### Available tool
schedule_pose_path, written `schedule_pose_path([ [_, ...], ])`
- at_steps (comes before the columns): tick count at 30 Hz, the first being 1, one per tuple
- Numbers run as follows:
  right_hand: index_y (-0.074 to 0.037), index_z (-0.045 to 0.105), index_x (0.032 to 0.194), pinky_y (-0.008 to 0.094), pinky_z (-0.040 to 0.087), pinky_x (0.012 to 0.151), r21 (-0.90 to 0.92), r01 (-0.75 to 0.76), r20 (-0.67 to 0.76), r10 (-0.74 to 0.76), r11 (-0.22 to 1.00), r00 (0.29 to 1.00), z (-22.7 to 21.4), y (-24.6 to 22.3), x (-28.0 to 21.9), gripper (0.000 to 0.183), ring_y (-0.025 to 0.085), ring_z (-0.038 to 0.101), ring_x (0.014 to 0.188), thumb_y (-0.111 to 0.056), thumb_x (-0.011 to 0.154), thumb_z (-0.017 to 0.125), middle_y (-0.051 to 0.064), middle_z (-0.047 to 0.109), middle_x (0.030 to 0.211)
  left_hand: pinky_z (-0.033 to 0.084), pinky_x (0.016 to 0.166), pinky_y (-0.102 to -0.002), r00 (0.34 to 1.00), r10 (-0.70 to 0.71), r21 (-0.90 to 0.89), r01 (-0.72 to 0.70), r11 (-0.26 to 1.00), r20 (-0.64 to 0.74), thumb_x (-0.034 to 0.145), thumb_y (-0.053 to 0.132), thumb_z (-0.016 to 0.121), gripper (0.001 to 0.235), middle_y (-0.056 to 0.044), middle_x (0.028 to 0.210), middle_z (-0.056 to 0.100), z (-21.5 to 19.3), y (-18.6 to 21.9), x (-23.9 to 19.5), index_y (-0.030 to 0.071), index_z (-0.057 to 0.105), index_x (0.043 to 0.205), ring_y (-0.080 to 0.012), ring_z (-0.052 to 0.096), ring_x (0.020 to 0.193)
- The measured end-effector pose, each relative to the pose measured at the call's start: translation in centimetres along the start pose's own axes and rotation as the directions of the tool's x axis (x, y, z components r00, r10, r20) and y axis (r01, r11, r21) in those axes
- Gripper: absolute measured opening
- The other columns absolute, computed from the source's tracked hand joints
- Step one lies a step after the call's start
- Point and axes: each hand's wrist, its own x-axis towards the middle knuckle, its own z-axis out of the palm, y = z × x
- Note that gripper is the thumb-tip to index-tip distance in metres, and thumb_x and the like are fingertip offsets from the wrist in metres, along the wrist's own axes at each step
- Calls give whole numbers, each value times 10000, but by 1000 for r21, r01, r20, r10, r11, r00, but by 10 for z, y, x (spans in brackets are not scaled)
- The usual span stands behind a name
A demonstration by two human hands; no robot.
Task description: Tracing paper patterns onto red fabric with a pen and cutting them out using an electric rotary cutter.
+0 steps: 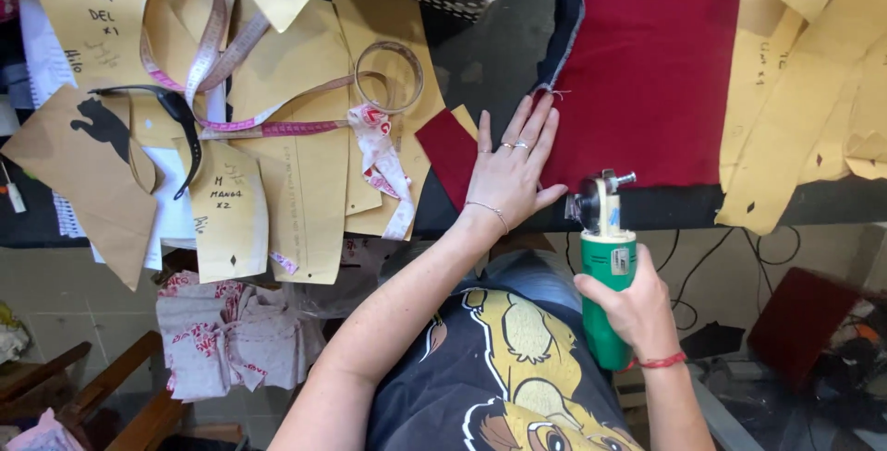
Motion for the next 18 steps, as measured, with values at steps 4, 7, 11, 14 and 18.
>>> schedule_pose_path([
  [4, -135, 489, 1013, 436, 409, 812, 37, 34, -20, -33, 999, 999, -2, -8, 2, 615, 317, 517, 1013, -380, 507, 741, 159, 587, 970, 31, 1035, -582, 999, -10, -12, 10, 1000, 40, 772, 582, 615, 939, -63, 1453, 0, 0, 1, 3, 116, 86, 1391, -229, 1, 1346],
  [7, -128, 492, 1010, 442, 402, 827, 44, 45, -21, -44, 998, 999, -5, -22, 2, 609, 324, 507, 1026, -379, 512, 736, 169, 584, 973, 21, 1032, -581, 998, -14, -27, 15, 1000, 58, 775, 574, 598, 923, -66, 1453, -4, 0, 0, 4, 120, 82, 1391, -231, -6, 1345],
  [11, -122, 484, 1016, 458, 390, 846, 40, 74, -29, -73, 996, 997, -8, -34, 8, 603, 339, 488, 1045, -388, 529, 720, 188, 569, 987, 15, 1030, -579, 996, -14, -26, 16, 1000, 86, 775, 567, 601, 935, -73, 1452, -18, -3, 1, 3, 111, 64, 1391, -236, -16, 1343],
  [14, -112, 480, 1010, 456, 385, 853, 41, 93, -42, -92, 995, 995, -11, -48, 10, 606, 348, 480, 1056, -395, 530, 718, 192, 565, 995, 8, 1028, -576, 995, -16, -42, 20, 999, 99, 775, 566, 582, 915, -67, 1452, -14, -2, 0, 4, 121, 71, 1389, -231, -22, 1343],
  [18, -112, 478, 1010, 453, 379, 861, 33, 135, -49, -133, 990, 990, -16, -64, 19, 603, 338, 474, 1063, -403, 537, 713, 184, 560, 1002, 5, 1027, -580, 994, -14, -44, 18, 999, 107, 778, 557, 581, 914, -73, 1451, -26, -2, 0, 4, 118, 61, 1388, -236, -31, 1342],
])
